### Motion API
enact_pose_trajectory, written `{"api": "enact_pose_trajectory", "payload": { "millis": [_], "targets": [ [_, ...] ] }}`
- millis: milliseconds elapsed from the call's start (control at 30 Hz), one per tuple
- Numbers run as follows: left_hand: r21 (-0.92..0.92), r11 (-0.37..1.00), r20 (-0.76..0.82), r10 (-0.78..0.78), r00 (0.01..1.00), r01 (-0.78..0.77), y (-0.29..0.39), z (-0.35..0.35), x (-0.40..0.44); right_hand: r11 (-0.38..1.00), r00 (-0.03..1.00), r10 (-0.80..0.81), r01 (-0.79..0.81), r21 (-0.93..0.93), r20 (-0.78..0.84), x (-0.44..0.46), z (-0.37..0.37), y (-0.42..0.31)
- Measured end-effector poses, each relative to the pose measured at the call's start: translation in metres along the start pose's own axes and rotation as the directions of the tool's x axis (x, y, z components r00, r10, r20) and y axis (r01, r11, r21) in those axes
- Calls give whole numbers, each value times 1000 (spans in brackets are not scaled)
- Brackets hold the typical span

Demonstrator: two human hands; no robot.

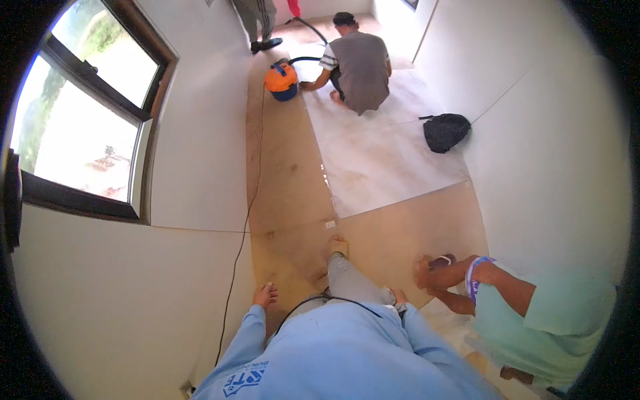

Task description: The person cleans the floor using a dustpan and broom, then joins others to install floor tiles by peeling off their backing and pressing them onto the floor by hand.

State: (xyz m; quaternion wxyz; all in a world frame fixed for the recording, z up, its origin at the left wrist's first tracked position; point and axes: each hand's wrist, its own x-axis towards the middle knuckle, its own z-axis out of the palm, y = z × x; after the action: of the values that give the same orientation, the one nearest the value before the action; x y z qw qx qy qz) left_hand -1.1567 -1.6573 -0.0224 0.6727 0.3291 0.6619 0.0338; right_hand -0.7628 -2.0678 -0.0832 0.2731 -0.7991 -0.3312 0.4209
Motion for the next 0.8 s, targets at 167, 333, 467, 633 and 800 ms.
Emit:
{"api": "enact_pose_trajectory", "payload": {
  "millis": [167,333,467,633,800],
  "targets": [
    [-230,969,-6,-92,996,88,5,-34,-15,963,966,256,-257,85,20,104,-17,-3],
    [-386,920,79,-50,996,77,-42,-99,28,708,851,518,-486,513,90,164,-97,-156],
    [-56,998,-231,-6,973,-7,11,-66,0,719,870,478,-465,516,117,200,-120,-171],
    [-128,992,-207,-49,977,23,80,-34,-1,718,856,506,-489,495,110,214,-120,-183],
    [-12,999,-64,-35,997,34,134,-48,50,675,840,539,-480,560,71,204,-81,-162]
  ]
}}
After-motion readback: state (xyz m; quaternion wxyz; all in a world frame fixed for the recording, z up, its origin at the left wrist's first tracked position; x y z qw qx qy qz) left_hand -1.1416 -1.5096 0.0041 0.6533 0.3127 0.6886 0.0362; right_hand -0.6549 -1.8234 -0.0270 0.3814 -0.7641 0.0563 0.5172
